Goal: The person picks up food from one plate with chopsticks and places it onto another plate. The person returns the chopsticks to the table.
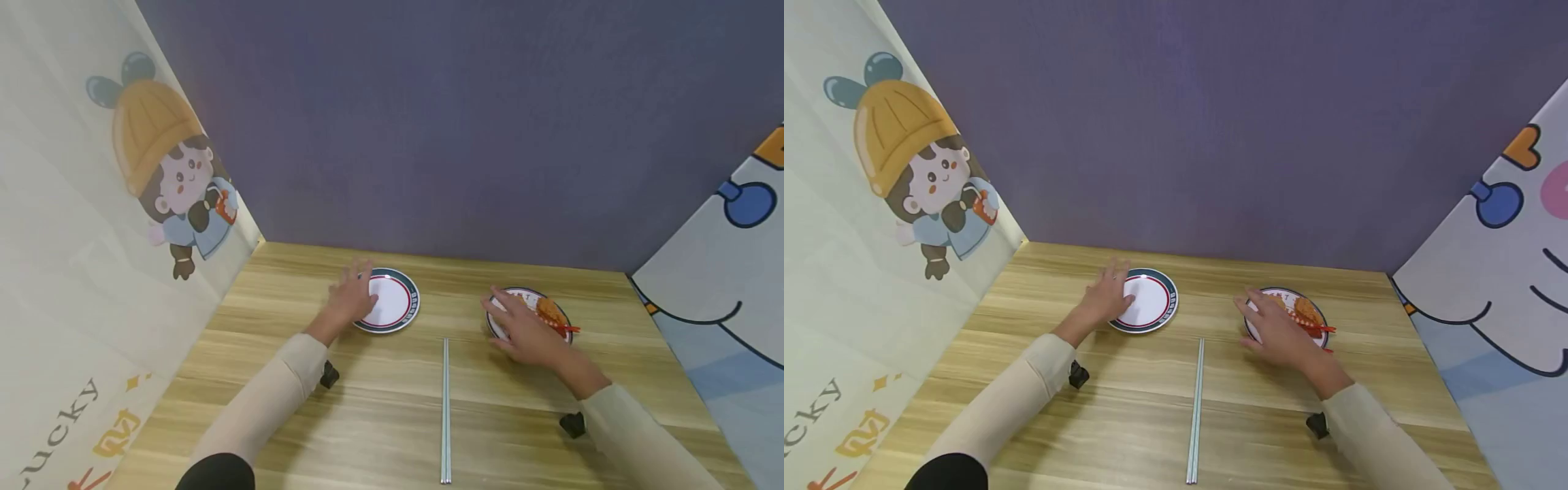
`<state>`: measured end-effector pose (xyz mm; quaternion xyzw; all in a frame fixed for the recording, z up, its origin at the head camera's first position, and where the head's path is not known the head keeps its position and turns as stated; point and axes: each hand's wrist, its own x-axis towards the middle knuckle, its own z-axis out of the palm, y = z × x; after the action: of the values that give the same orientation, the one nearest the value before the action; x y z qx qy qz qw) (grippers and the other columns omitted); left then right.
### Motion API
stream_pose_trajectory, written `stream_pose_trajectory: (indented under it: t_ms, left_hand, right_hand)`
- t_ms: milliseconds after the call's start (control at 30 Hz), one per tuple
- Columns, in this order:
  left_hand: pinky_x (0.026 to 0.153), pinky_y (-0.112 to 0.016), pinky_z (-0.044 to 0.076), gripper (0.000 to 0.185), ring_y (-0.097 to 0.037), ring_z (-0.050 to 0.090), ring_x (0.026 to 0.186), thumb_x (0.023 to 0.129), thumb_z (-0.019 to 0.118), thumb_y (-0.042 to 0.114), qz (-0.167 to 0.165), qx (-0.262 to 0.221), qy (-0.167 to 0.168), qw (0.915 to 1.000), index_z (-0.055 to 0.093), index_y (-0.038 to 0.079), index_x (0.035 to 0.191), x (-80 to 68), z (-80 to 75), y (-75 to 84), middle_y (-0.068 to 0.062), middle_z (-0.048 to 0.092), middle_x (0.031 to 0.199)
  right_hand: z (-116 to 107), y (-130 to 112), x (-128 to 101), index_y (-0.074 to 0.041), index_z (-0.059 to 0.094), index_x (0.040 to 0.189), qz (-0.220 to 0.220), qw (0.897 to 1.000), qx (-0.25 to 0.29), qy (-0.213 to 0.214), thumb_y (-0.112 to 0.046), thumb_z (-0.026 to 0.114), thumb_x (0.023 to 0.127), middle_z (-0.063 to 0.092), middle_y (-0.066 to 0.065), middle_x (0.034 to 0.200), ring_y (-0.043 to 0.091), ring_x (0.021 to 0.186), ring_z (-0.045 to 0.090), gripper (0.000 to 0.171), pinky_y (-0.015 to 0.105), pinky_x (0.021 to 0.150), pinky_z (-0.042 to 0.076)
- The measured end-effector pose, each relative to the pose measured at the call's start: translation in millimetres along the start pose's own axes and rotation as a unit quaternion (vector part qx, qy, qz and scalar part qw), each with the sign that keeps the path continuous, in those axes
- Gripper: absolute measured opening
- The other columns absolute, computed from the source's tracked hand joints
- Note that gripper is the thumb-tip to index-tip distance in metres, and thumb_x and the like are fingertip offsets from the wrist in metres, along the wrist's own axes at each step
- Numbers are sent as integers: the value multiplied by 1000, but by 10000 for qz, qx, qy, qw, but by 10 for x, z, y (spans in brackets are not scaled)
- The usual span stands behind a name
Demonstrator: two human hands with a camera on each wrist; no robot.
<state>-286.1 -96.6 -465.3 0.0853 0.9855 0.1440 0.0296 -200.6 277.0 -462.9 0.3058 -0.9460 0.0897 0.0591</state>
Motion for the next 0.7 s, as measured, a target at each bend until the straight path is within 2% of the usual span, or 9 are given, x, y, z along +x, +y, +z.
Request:
stream_pose_trajectory:
  t_ms: [67,167,300,467,533,700]
  left_hand:
    - [110,-69,43,77,-46,27,151,100,61,27,-196,-283,21,9994,19,17,164,21,-19,-48,-21,16,169]
    - [115,-62,41,69,-46,27,151,102,54,16,-419,-700,-19,9967,22,12,163,40,-40,-113,-23,20,167]
    - [119,-58,38,64,-47,31,148,100,48,5,-538,-832,-96,9950,26,5,160,38,-29,-184,-27,30,162]
    - [112,-55,47,60,-49,48,133,95,52,1,-685,-834,-115,9941,38,-1,153,36,19,-258,-32,43,148]
    - [107,-55,51,54,-48,54,125,94,52,0,-747,-914,-105,9930,45,-3,147,42,34,-287,-34,47,140]
    - [101,-48,55,43,-40,60,113,89,53,-4,-608,-961,5,9935,58,-7,132,83,49,-371,-31,62,121]
  right_hand:
    - [20,-70,7,-1,44,152,-395,9991,-56,138,-23,81,86,38,28,157,47,137,46,78,60,106,49]
    - [62,-187,18,-3,51,147,-944,9947,-233,341,-23,85,82,51,24,148,41,128,56,76,54,98,56]
    - [113,-362,31,-6,64,133,-1537,9865,-287,493,-18,86,79,65,13,126,27,111,65,60,43,89,60]
    - [174,-589,41,-14,73,113,-2302,9725,-93,336,-10,81,80,64,-1,104,11,92,61,34,26,76,56]
    - [202,-672,37,-18,74,108,-2596,9654,56,248,-10,81,80,63,-5,100,7,89,58,31,22,74,54]
    - [281,-863,-4,-23,75,104,-3094,9502,366,-83,-12,81,79,60,-8,98,2,87,56,28,14,76,51]
